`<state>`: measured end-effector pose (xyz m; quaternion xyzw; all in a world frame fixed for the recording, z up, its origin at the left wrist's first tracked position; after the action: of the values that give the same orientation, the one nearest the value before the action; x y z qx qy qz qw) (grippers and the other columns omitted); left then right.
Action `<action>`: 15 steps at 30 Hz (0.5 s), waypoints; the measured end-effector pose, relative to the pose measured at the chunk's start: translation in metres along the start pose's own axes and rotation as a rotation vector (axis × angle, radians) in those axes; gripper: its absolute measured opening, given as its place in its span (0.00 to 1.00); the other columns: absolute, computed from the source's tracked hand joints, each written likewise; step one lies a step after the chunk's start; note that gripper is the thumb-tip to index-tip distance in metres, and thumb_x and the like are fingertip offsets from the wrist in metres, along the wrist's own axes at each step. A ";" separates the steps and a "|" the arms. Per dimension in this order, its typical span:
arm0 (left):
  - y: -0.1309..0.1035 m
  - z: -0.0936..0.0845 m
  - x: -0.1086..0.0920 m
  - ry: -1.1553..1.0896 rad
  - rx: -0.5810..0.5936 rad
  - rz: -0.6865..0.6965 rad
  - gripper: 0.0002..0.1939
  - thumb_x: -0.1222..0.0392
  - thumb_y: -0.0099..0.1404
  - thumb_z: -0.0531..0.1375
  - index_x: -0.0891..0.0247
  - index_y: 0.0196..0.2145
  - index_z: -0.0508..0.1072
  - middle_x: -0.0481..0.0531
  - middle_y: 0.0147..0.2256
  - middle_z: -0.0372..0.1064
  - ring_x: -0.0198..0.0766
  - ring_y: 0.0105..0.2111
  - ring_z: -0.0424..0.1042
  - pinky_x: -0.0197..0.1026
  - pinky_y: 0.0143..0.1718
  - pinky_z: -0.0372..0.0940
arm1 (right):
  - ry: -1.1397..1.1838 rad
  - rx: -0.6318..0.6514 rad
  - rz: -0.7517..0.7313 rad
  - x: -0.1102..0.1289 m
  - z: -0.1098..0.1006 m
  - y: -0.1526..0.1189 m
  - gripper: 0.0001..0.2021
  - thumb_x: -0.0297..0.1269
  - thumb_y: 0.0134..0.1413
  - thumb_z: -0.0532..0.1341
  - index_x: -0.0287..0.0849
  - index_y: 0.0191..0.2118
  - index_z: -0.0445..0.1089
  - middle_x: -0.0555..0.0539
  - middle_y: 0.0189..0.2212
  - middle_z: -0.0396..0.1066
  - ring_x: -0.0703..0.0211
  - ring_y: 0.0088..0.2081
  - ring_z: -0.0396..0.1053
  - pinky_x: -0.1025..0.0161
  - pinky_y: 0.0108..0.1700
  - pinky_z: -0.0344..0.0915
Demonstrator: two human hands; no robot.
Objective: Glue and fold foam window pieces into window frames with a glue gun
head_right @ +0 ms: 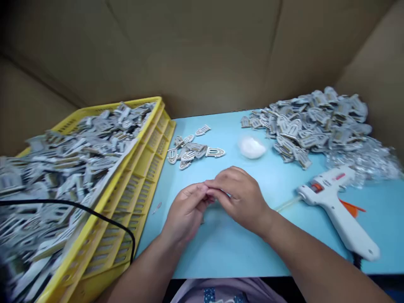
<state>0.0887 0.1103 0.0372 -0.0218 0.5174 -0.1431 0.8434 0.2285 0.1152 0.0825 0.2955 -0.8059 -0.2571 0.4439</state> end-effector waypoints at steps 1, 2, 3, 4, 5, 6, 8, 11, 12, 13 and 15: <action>-0.001 0.000 0.000 0.007 -0.009 -0.008 0.14 0.49 0.61 0.67 0.65 0.31 0.80 0.50 0.29 0.73 0.33 0.31 0.69 0.36 0.36 0.64 | 0.018 -0.038 -0.004 0.000 -0.001 0.001 0.09 0.27 0.59 0.64 0.46 0.43 0.78 0.48 0.32 0.75 0.61 0.35 0.70 0.60 0.40 0.68; -0.002 0.000 0.000 0.026 -0.024 -0.005 0.16 0.47 0.61 0.67 0.65 0.33 0.81 0.52 0.30 0.73 0.34 0.32 0.70 0.37 0.36 0.65 | 0.019 -0.077 -0.006 0.000 -0.003 0.003 0.07 0.28 0.58 0.64 0.44 0.40 0.78 0.48 0.31 0.75 0.61 0.34 0.71 0.60 0.40 0.68; -0.002 -0.001 0.000 0.055 -0.042 0.015 0.18 0.45 0.61 0.66 0.64 0.36 0.81 0.52 0.32 0.74 0.35 0.32 0.71 0.38 0.37 0.66 | 0.001 -0.110 -0.001 0.000 -0.005 0.004 0.04 0.29 0.58 0.65 0.44 0.37 0.78 0.48 0.31 0.76 0.61 0.34 0.71 0.60 0.40 0.68; -0.002 -0.002 -0.001 0.092 -0.065 0.044 0.20 0.43 0.62 0.65 0.63 0.39 0.81 0.53 0.36 0.75 0.35 0.34 0.71 0.38 0.38 0.66 | -0.024 -0.148 0.007 0.000 -0.008 0.005 0.03 0.29 0.58 0.65 0.43 0.35 0.77 0.48 0.31 0.75 0.61 0.34 0.72 0.61 0.40 0.68; -0.001 -0.003 -0.002 0.135 -0.080 0.067 0.21 0.42 0.62 0.65 0.62 0.43 0.80 0.53 0.40 0.75 0.35 0.35 0.72 0.37 0.38 0.66 | -0.052 -0.189 0.019 0.001 -0.011 0.005 0.03 0.30 0.58 0.65 0.43 0.34 0.76 0.48 0.31 0.75 0.62 0.35 0.72 0.61 0.41 0.68; 0.000 -0.003 -0.002 0.171 -0.092 0.085 0.23 0.42 0.62 0.64 0.60 0.47 0.79 0.53 0.42 0.74 0.34 0.36 0.72 0.36 0.39 0.66 | -0.080 -0.228 0.035 0.002 -0.016 0.004 0.02 0.31 0.57 0.66 0.43 0.33 0.75 0.48 0.31 0.75 0.62 0.35 0.72 0.61 0.41 0.69; 0.001 -0.004 -0.002 0.218 -0.110 0.098 0.25 0.42 0.63 0.64 0.57 0.53 0.76 0.52 0.44 0.72 0.33 0.38 0.72 0.35 0.39 0.66 | -0.136 -0.303 0.077 0.006 -0.029 -0.002 0.03 0.32 0.56 0.66 0.43 0.31 0.73 0.49 0.31 0.73 0.63 0.36 0.71 0.62 0.42 0.69; 0.001 -0.005 -0.002 0.259 -0.137 0.118 0.28 0.42 0.62 0.64 0.56 0.56 0.73 0.51 0.45 0.71 0.33 0.38 0.71 0.35 0.38 0.65 | -0.232 -0.368 0.169 0.009 -0.062 -0.023 0.09 0.37 0.55 0.67 0.44 0.27 0.68 0.51 0.28 0.71 0.62 0.35 0.70 0.61 0.42 0.68; 0.001 -0.005 -0.003 0.280 -0.144 0.137 0.28 0.41 0.62 0.64 0.56 0.56 0.72 0.51 0.45 0.70 0.34 0.38 0.71 0.36 0.38 0.65 | -0.274 -0.377 0.214 0.005 -0.079 -0.032 0.11 0.39 0.55 0.67 0.44 0.26 0.67 0.51 0.28 0.70 0.61 0.35 0.70 0.61 0.42 0.68; -0.001 -0.004 -0.004 0.306 -0.146 0.161 0.28 0.41 0.63 0.64 0.56 0.56 0.72 0.51 0.46 0.70 0.34 0.38 0.71 0.36 0.38 0.65 | -0.323 -0.382 0.272 -0.001 -0.100 -0.042 0.13 0.42 0.54 0.67 0.44 0.26 0.66 0.50 0.28 0.71 0.59 0.36 0.70 0.60 0.41 0.68; -0.003 -0.003 -0.006 0.362 -0.137 0.219 0.28 0.41 0.64 0.63 0.55 0.57 0.71 0.51 0.47 0.69 0.34 0.39 0.70 0.36 0.40 0.65 | -0.447 -0.406 0.410 -0.018 -0.151 -0.064 0.14 0.45 0.56 0.65 0.44 0.25 0.66 0.47 0.29 0.71 0.58 0.34 0.69 0.60 0.38 0.66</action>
<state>0.0828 0.1091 0.0419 0.0033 0.6682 -0.0167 0.7438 0.3830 0.0607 0.1009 -0.0300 -0.8582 -0.3757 0.3486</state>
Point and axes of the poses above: each hand's wrist, its own y-axis towards the middle knuckle, its own z-axis out of the palm, x = y × z, the point moved 4 cm from there along y, towards the middle knuckle
